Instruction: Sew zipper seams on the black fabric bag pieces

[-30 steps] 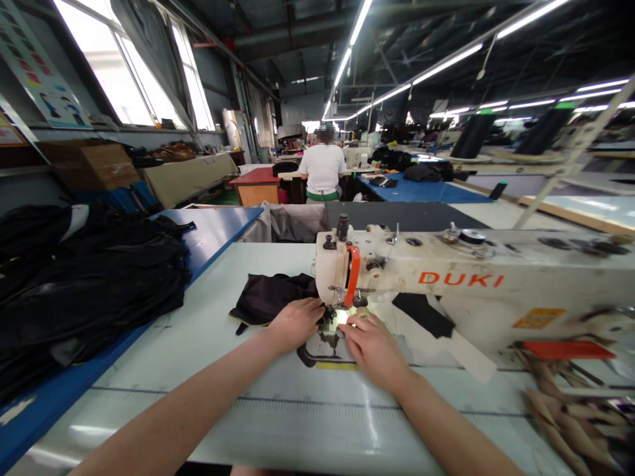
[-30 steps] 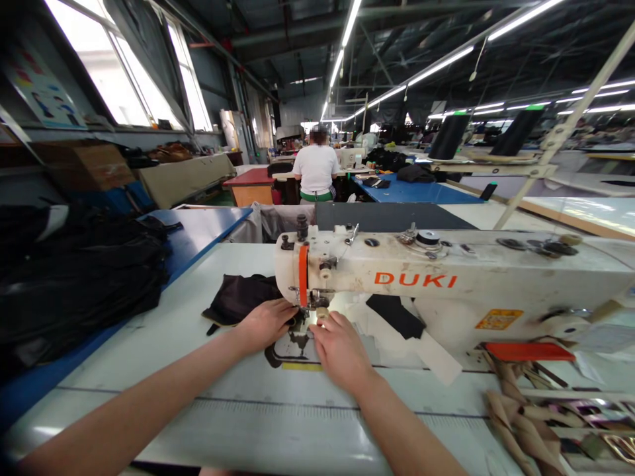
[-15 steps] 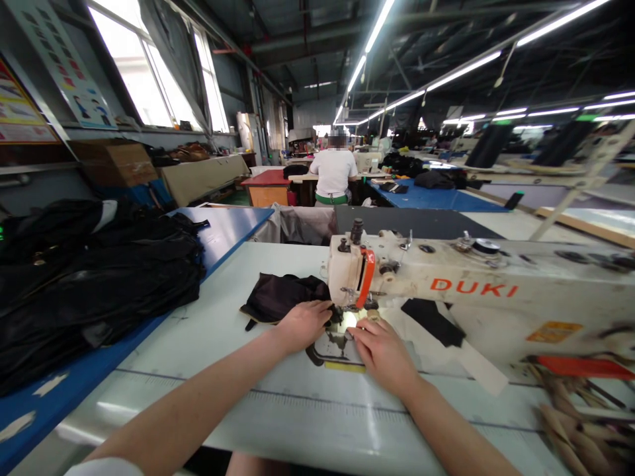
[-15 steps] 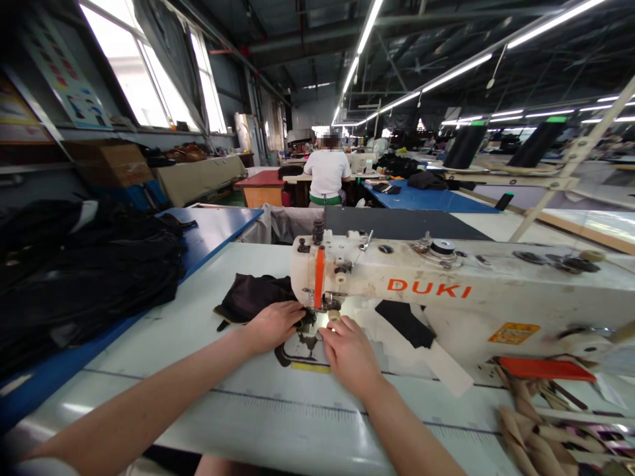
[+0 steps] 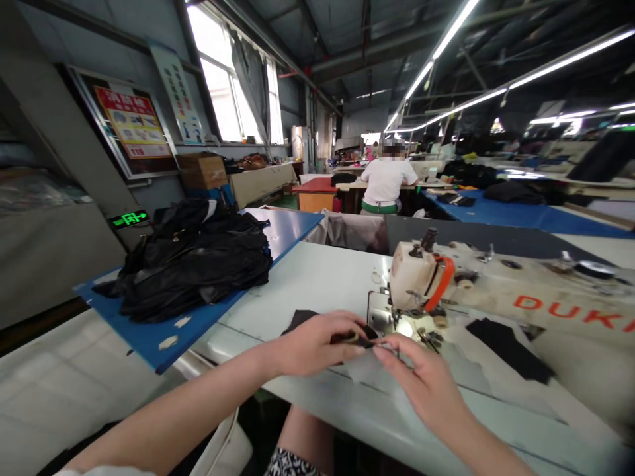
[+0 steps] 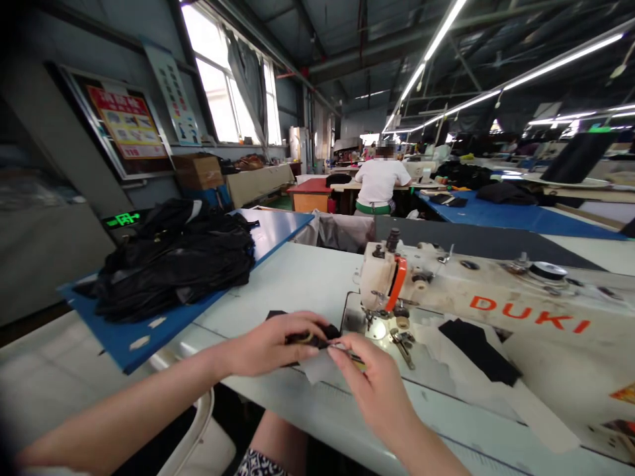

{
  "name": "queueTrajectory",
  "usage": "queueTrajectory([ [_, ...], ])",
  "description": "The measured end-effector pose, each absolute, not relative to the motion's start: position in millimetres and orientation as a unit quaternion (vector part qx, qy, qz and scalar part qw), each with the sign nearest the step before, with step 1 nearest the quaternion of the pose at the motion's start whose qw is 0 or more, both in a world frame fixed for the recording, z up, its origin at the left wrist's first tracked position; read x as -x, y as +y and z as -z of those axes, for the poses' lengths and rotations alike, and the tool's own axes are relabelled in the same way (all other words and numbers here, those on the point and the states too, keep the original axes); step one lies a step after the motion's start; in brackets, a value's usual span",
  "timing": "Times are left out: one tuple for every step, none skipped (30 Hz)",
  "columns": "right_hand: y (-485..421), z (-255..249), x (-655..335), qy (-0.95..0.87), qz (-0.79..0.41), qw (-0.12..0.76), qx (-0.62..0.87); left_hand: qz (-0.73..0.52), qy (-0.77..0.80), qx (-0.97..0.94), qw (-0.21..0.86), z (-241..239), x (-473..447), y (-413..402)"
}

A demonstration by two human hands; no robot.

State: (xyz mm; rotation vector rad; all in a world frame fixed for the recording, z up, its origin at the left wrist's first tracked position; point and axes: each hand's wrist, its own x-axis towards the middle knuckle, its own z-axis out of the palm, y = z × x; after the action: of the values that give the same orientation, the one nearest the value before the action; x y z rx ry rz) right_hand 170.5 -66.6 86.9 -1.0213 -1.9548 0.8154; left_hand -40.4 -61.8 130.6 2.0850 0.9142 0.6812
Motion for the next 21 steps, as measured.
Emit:
queueTrajectory([
  [-68.8,-98.3,-166.3,-0.743,-0.358,0.394,0.406,-0.282,0.378,-0.776,0.418,-138.9,46.3,-63.1],
  [-69.9,-108.0,-163.6,-0.717,-0.393,0.405,0.41,-0.299,0.398,-0.738,0.456,-145.6,53.0,-64.4],
  [-70.0,-115.3,-162.1,-0.693,-0.422,0.416,0.411,-0.317,0.416,-0.703,0.482,-150.3,60.5,-66.0],
  [-69.4,-119.7,-161.8,-0.67,-0.445,0.429,0.411,-0.335,0.432,-0.676,0.495,-152.7,68.6,-68.5],
  [-68.3,-121.0,-162.1,-0.646,-0.464,0.444,0.412,-0.352,0.448,-0.655,0.497,-152.4,76.7,-72.0],
  [-66.8,-119.6,-163.0,-0.622,-0.48,0.458,0.414,-0.365,0.465,-0.638,0.494,-149.1,84.5,-76.7],
  [-65.1,-115.9,-164.1,-0.599,-0.496,0.471,0.417,-0.371,0.48,-0.623,0.494,-142.8,91.4,-82.4],
  [-63.5,-110.8,-165.2,-0.575,-0.51,0.481,0.422,-0.367,0.491,-0.61,0.503,-133.9,97.0,-88.9],
  [-62.1,-105.1,-166.0,-0.551,-0.524,0.488,0.428,-0.357,0.49,-0.6,0.522,-122.9,101.1,-96.0],
  [-61.1,-99.8,-166.5,-0.53,-0.535,0.493,0.435,-0.35,0.478,-0.59,0.549,-110.6,103.4,-103.3],
  [-60.5,-95.4,-166.5,-0.512,-0.544,0.497,0.441,-0.342,0.457,-0.581,0.58,-98.0,104.0,-110.3],
  [-60.2,-92.5,-166.2,-0.498,-0.551,0.5,0.445,-0.339,0.434,-0.576,0.604,-86.0,103.1,-116.6],
  [-60.2,-91.1,-165.6,-0.485,-0.557,0.504,0.448,-0.34,0.419,-0.574,0.616,-75.3,101.0,-121.8],
  [-60.5,-91.0,-164.9,-0.474,-0.562,0.508,0.448,-0.34,0.416,-0.576,0.616,-66.5,98.0,-125.6],
  [-60.9,-92.1,-164.1,-0.464,-0.568,0.511,0.449,-0.342,0.427,-0.582,0.602,-60.0,94.6,-127.8],
  [-61.4,-93.8,-163.5,-0.453,-0.574,0.514,0.448,-0.346,0.448,-0.59,0.576,-55.9,91.1,-128.5],
  [-62.0,-95.8,-163.1,-0.442,-0.58,0.517,0.448,-0.349,0.473,-0.596,0.547,-54.0,87.9,-127.9],
  [-62.5,-97.7,-162.9,-0.431,-0.586,0.52,0.447,-0.352,0.492,-0.601,0.523,-53.9,85.0,-126.2],
  [-62.9,-99.3,-163.1,-0.421,-0.591,0.524,0.445,-0.356,0.499,-0.604,0.51,-55.1,82.5,-123.9],
  [-63.1,-100.4,-163.6,-0.413,-0.595,0.528,0.444,-0.361,0.492,-0.604,0.513,-56.9,80.6,-121.4],
  [-62.9,-100.9,-164.4,-0.406,-0.596,0.531,0.444,-0.367,0.475,-0.6,0.53,-58.7,79.0,-119.2],
])
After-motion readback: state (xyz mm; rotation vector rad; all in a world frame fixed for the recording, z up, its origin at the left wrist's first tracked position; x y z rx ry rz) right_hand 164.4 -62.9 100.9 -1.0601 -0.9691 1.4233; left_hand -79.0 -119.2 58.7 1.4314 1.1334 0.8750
